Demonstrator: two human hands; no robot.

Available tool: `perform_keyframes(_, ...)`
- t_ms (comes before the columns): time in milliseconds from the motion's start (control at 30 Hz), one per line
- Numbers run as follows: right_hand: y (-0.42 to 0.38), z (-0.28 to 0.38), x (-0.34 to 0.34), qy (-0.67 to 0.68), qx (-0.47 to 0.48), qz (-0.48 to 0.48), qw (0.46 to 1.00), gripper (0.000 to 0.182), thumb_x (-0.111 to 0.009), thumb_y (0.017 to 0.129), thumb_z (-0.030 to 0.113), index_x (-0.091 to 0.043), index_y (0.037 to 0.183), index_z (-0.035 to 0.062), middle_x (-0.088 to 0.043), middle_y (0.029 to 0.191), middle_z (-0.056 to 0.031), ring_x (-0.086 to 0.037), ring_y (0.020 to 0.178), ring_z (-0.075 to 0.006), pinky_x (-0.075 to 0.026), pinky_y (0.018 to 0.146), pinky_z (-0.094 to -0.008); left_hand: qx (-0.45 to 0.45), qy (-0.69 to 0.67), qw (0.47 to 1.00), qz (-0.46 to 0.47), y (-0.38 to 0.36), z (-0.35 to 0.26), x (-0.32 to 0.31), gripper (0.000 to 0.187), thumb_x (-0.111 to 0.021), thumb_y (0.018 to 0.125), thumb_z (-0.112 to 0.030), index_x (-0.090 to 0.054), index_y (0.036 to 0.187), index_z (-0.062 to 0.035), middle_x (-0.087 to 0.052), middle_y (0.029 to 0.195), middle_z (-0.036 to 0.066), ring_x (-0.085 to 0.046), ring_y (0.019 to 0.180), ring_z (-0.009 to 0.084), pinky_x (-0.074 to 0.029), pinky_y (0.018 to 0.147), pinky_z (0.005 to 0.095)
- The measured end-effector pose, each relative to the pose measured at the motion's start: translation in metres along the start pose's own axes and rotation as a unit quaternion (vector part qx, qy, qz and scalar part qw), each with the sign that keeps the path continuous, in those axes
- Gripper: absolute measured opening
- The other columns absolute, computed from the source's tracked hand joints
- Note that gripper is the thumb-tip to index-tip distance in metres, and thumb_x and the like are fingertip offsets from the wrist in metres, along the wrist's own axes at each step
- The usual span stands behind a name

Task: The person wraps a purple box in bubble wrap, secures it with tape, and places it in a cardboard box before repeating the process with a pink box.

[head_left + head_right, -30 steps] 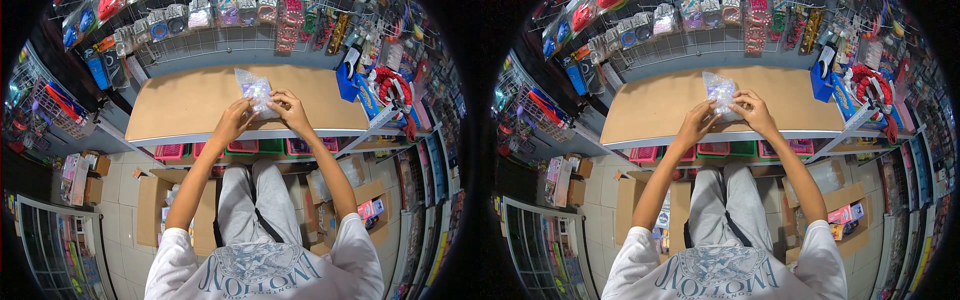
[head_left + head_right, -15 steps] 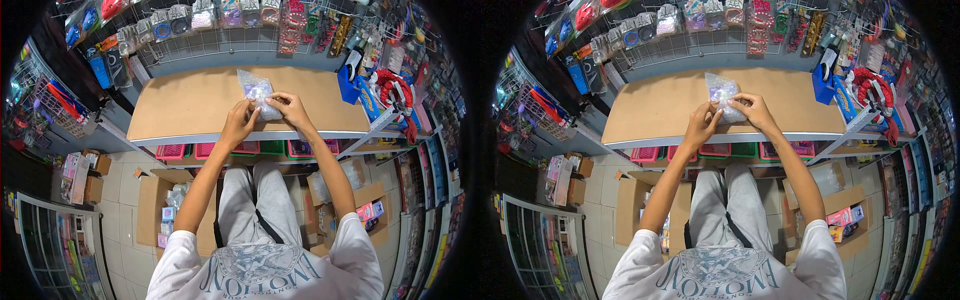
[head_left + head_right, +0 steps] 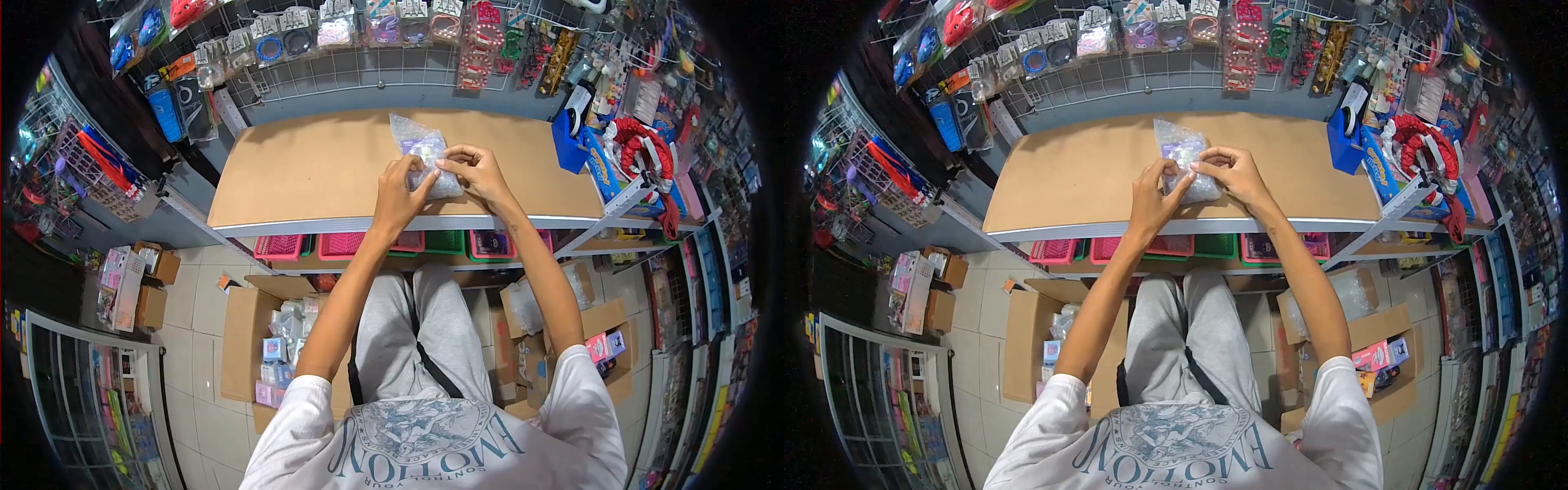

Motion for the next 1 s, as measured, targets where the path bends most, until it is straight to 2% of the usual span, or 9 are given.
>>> perform_keyframes(233,0.013,-0.001,0.013,-0.067,0.077,0.034,0.994,0.024,-0.081,0.087,0.016,-0.073,0.105,0.0013,-0.066,0.077,0.0025,-0.051,0.062,-0.0023,-0.037,0.052,-0.0197,-0.043,0.054,0.998,0.008,-0.001,0.002,-0.005,0.03,-0.08,0.085,-0.029,-0.068,0.091,-0.0021,-0.065,0.085,0.012,-0.058,0.085,0.0321,-0.046,0.08,0.0425)
perform_keyframes(333,0.012,0.017,0.012,-0.112,0.011,0.042,0.993,0.026,-0.08,0.089,0.018,-0.072,0.107,0.0006,-0.066,0.077,0.003,-0.052,0.062,-0.0027,-0.037,0.051,-0.0194,-0.046,0.061,0.997,0.014,-0.002,0.001,-0.008,0.029,-0.077,0.087,-0.029,-0.067,0.088,-0.0021,-0.064,0.085,0.012,-0.057,0.084,0.0327,-0.045,0.079,0.0425)
perform_keyframes(367,0.014,0.024,0.012,-0.132,0.012,0.049,0.99,0.027,-0.078,0.091,0.022,-0.072,0.108,0.0019,-0.068,0.084,0.0009,-0.057,0.07,-0.005,-0.044,0.059,-0.0214,-0.048,0.065,0.997,0.012,-0.002,0.001,-0.007,0.028,-0.076,0.088,-0.028,-0.066,0.086,-0.0021,-0.064,0.084,0.011,-0.056,0.084,0.0328,-0.045,0.079,0.0424)
perform_keyframes(467,0.03,0.037,0.014,-0.118,0.088,0.081,0.986,0.029,-0.078,0.091,0.026,-0.072,0.109,0.0039,-0.07,0.093,-0.0022,-0.061,0.083,-0.0082,-0.05,0.07,-0.0255,-0.046,0.082,0.996,0.011,-0.002,-0.002,-0.006,0.03,-0.076,0.088,-0.029,-0.063,0.083,-0.002,-0.063,0.084,0.011,-0.056,0.084,0.0326,-0.045,0.079,0.0424)
perform_keyframes(500,0.033,0.047,0.016,-0.175,0.069,0.108,0.976,0.033,-0.079,0.091,0.026,-0.071,0.112,0.0017,-0.071,0.105,-0.006,-0.064,0.095,-0.0115,-0.052,0.079,-0.0288,-0.052,0.082,0.995,0.007,-0.002,-0.002,-0.006,0.031,-0.076,0.088,-0.029,-0.062,0.083,-0.0021,-0.063,0.084,0.011,-0.056,0.084,0.0325,-0.045,0.079,0.0426)
perform_keyframes(600,0.044,0.07,0.012,-0.351,0.027,0.184,0.918,0.033,-0.081,0.087,0.027,-0.073,0.106,0.0012,-0.072,0.102,-0.0097,-0.065,0.096,-0.0131,-0.052,0.08,-0.0288,-0.068,0.084,0.994,0.001,-0.003,0.0,-0.007,0.031,-0.076,0.089,-0.028,-0.06,0.083,-0.0026,-0.063,0.084,0.011,-0.056,0.083,0.0324,-0.045,0.079,0.0431)
perform_keyframes(700,0.051,0.084,0.0,-0.456,0.014,0.221,0.862,0.029,-0.081,0.083,0.024,-0.074,0.098,-0.0005,-0.073,0.092,-0.011,-0.068,0.087,-0.0141,-0.053,0.074,-0.0292,-0.086,0.094,0.992,0.0,-0.004,-0.001,-0.008,0.028,-0.075,0.089,-0.028,-0.06,0.086,-0.0035,-0.062,0.084,0.011,-0.056,0.084,0.0326,-0.045,0.079,0.0435)
perform_keyframes(800,0.057,0.095,-0.009,-0.476,-0.064,0.264,0.836,0.025,-0.079,0.08,0.019,-0.075,0.093,-0.0019,-0.073,0.082,-0.01,-0.068,0.074,-0.015,-0.053,0.067,-0.0304,-0.103,0.108,0.989,0.0,-0.005,0.0,-0.007,0.026,-0.074,0.089,-0.026,-0.06,0.089,-0.0042,-0.062,0.084,0.01,-0.056,0.084,0.0326,-0.045,0.08,0.044)
perform_keyframes(1000,0.061,0.095,-0.017,-0.509,-0.018,0.276,0.815,0.019,-0.075,0.082,0.011,-0.075,0.095,-0.0033,-0.074,0.081,-0.0087,-0.068,0.069,-0.014,-0.053,0.058,-0.0294,-0.114,0.119,0.986,0.0,-0.006,0.001,-0.009,0.023,-0.073,0.09,-0.024,-0.06,0.09,-0.0047,-0.061,0.086,0.01,-0.056,0.085,0.0323,-0.045,0.082,0.0451)
Point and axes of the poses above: each hand's wrist, its own y-axis towards the middle knuckle, its own x-axis out of the back of the hand, z = x × y, the point moved 1 cm from there along y, towards the middle knuckle
